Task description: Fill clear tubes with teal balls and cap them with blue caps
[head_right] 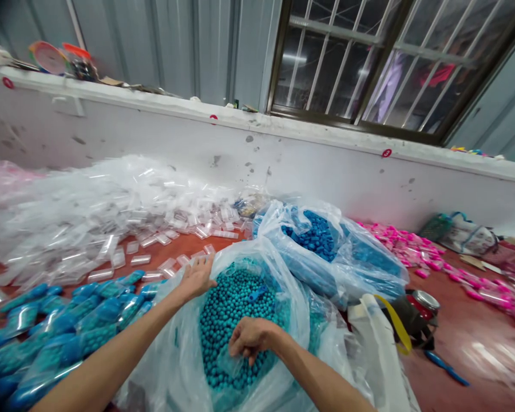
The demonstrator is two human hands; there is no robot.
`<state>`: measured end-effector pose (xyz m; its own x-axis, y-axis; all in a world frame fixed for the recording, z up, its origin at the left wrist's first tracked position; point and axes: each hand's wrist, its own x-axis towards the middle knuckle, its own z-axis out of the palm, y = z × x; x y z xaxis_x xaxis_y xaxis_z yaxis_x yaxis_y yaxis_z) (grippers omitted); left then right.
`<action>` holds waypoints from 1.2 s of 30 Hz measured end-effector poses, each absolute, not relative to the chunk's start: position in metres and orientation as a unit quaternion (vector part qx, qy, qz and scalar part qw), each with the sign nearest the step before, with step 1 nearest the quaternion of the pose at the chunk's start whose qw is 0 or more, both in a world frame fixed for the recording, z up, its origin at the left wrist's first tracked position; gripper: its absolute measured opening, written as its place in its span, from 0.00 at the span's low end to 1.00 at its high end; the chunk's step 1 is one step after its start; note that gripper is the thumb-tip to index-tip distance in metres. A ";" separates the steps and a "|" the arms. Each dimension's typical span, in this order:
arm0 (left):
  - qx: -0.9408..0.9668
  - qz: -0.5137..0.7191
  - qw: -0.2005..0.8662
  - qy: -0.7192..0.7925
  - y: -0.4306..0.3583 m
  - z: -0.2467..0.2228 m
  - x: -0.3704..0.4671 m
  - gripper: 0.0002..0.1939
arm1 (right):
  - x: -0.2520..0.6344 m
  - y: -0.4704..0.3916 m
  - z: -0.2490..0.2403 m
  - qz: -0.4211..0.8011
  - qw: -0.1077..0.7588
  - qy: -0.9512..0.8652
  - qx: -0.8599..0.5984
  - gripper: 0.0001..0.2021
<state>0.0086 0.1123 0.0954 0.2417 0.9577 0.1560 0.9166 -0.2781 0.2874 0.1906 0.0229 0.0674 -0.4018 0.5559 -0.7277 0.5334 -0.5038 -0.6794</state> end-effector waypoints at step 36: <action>0.782 0.293 0.237 0.497 0.087 0.144 0.017 0.14 | 0.169 0.075 0.028 0.556 0.323 -0.407 -0.648 0.06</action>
